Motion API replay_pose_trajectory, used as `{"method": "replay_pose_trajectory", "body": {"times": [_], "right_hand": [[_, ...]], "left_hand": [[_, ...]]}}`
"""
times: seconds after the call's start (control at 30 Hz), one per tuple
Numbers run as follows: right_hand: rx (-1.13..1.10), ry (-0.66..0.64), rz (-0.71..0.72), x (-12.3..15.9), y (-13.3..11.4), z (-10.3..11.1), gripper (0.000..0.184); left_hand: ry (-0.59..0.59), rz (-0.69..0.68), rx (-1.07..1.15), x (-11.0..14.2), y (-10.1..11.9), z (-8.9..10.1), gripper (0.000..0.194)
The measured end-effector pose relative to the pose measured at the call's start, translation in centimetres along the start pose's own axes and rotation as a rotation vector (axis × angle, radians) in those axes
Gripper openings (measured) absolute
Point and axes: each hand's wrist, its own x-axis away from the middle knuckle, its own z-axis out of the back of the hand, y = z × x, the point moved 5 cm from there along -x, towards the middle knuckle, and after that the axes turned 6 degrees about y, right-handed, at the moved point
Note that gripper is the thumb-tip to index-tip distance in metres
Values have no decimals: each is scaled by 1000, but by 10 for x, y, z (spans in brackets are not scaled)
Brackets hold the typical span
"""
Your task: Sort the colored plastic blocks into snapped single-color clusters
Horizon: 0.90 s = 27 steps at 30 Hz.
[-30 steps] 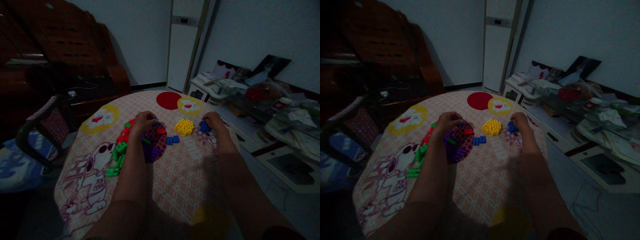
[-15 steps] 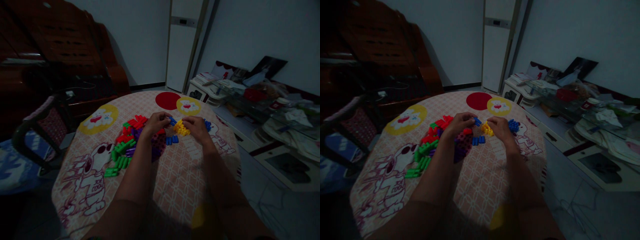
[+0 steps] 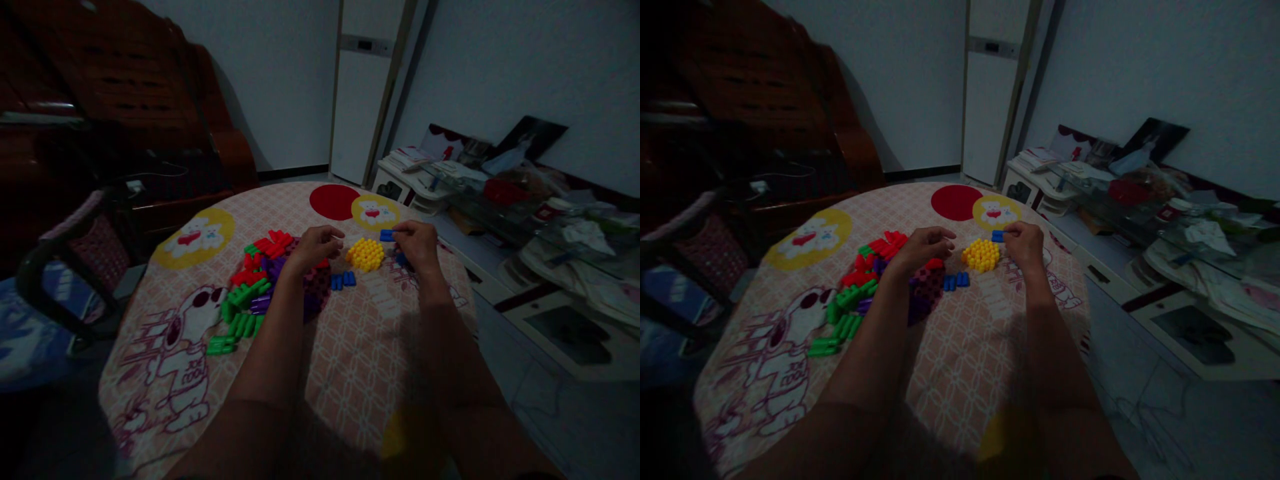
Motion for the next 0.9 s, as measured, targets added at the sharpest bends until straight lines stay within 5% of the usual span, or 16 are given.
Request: {"method": "replay_pose_trajectory", "body": {"times": [0.13, 0.37, 0.7, 0.9], "right_hand": [[470, -34, 108, -24, 8, 16, 18], [843, -313, 203, -29, 11, -6, 26], [919, -385, 262, -21, 22, -17, 26], [781, -364, 292, 13, -22, -20, 24]], "left_hand": [[36, -8, -18, -2, -1, 6, 18], [55, -8, -53, 0, 1, 11, 19], [180, -30, -72, 7, -4, 45, 28], [229, -73, -180, 5, -8, 56, 29]]}}
